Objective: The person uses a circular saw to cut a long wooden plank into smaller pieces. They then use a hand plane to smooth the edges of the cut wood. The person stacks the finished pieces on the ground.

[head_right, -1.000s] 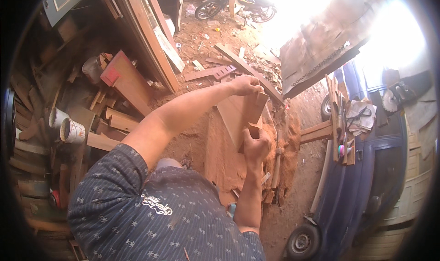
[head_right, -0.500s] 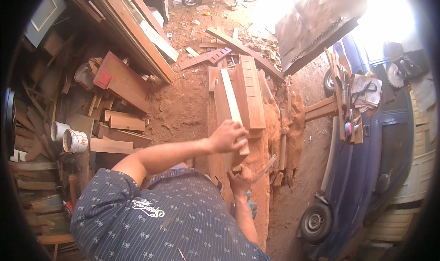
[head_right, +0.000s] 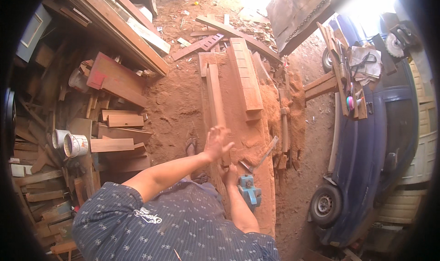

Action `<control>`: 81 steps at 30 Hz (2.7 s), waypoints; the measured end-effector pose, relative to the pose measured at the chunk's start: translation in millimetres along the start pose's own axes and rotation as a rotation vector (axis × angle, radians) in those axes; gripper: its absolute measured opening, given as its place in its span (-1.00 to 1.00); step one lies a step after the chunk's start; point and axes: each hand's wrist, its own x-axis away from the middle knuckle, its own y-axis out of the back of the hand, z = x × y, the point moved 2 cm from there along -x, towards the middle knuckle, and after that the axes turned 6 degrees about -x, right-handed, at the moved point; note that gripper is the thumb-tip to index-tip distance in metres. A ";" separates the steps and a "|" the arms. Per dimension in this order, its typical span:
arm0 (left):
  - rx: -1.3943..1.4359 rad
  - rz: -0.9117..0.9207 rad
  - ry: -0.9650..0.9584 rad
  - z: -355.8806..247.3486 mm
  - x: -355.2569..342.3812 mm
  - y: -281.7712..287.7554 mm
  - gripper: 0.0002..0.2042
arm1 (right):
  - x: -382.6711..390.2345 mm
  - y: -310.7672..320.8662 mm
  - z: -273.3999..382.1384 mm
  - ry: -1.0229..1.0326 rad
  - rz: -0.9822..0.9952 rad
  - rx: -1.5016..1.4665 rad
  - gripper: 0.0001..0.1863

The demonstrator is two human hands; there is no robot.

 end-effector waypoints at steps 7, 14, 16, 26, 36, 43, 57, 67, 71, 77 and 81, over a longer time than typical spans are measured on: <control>0.480 0.203 0.640 18.6 -34.1 -34.6 0.19 | -17.9 18.0 22.2 0.007 -0.029 -0.171 -0.47; 1.799 0.197 0.464 25.0 1.0 11.9 -0.46 | -12.7 131.1 80.4 -0.213 0.280 -1.161 -0.05; 1.985 0.254 0.404 10.5 9.3 18.2 -0.45 | -16.3 165.3 125.3 -0.277 0.305 -1.134 -0.04; 2.071 0.315 0.292 -38.2 -1.5 73.3 -0.41 | -56.8 207.3 229.1 0.222 0.160 -0.945 -0.23; 2.136 0.353 0.347 -38.0 -8.6 63.7 -0.49 | -59.5 218.4 233.1 0.232 0.072 -1.030 -0.22; 2.317 0.261 0.329 -66.2 -9.5 77.2 -0.56 | -69.4 235.9 237.8 0.222 0.029 -1.027 -0.14; 1.957 0.574 0.223 -66.0 0.2 23.9 -0.16 | -69.6 261.2 171.1 -0.069 0.196 -0.683 -0.30; -0.081 0.349 0.161 -4.7 79.6 -85.1 0.12 | -56.6 162.5 -75.4 -0.128 -0.052 -0.570 -0.56; -0.243 0.562 0.037 -15.2 104.8 -88.2 0.13 | -24.8 138.4 -153.0 -0.258 -0.093 -0.540 -0.55; -0.190 0.248 -0.081 15.7 99.8 -100.3 -0.06 | -9.7 157.9 -182.9 -0.413 -0.155 -0.207 -0.53; 0.049 0.107 -0.132 6.0 85.4 -25.1 -0.10 | 58.3 180.3 -171.4 -0.461 -0.074 -0.265 -0.62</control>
